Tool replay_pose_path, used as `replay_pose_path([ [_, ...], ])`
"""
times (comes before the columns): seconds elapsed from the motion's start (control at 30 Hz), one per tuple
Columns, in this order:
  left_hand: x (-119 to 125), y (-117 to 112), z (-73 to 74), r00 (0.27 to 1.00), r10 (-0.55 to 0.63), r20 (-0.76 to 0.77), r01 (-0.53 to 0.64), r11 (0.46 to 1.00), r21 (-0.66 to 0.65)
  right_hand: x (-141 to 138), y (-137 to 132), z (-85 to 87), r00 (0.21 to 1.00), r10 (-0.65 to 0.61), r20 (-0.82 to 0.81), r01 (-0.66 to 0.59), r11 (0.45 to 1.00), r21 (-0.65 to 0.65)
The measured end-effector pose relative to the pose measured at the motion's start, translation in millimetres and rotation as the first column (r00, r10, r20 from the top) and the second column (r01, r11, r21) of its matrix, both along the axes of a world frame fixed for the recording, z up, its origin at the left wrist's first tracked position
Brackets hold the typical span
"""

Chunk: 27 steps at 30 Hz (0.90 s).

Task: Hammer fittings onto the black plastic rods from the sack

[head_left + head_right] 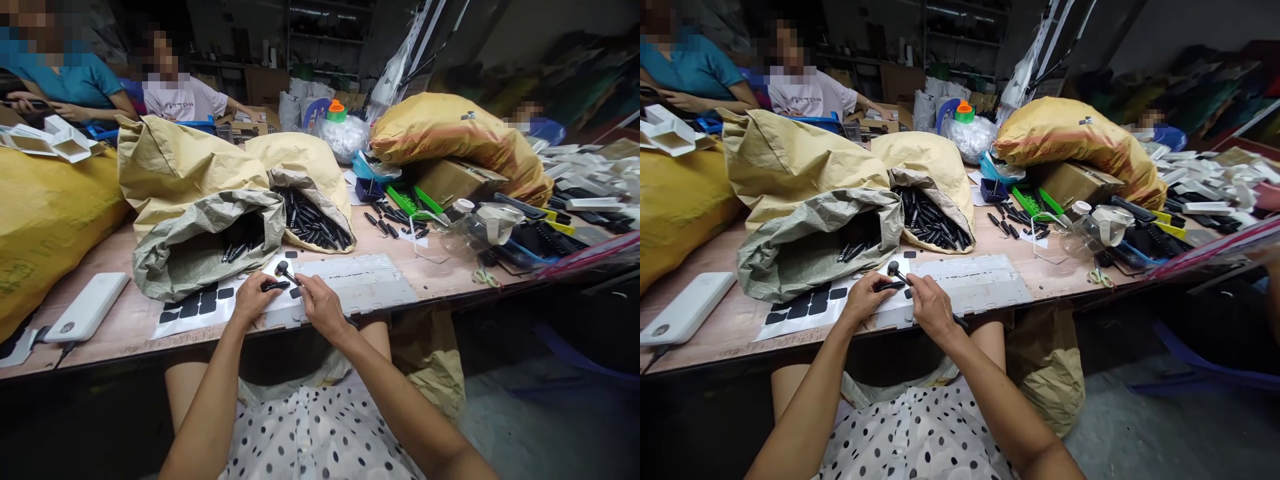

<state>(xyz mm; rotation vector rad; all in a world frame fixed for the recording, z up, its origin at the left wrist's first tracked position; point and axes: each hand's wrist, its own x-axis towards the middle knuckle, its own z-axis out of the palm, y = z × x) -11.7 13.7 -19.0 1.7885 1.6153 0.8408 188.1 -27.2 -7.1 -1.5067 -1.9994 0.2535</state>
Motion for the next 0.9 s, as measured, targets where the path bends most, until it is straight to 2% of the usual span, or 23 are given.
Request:
replay_pose_path([
  [0.13,4,0,3.3,0.999,0.029,0.025,-0.028,0.999,-0.033,-2,-13,3.2,0.999,0.011,0.03,-0.01,0.999,-0.044],
  [0.37,8,0,6.4,0.998,0.056,0.016,-0.055,0.997,-0.059,-8,-14,12.2,0.989,0.017,0.144,-0.019,1.0,0.016],
  [0.5,8,0,6.8,0.999,0.053,0.001,-0.053,0.997,-0.049,-10,-14,11.2,0.973,0.007,0.23,-0.002,1.0,-0.021],
  [0.7,9,0,2.5,0.997,0.067,0.036,-0.066,0.997,-0.027,-1,-15,9.0,0.982,-0.046,0.185,0.044,0.999,0.015],
  [0.9,10,-1,4.1,0.996,0.084,0.014,-0.083,0.996,-0.044,8,-15,1.0,0.983,-0.055,0.178,0.06,0.998,-0.025],
])
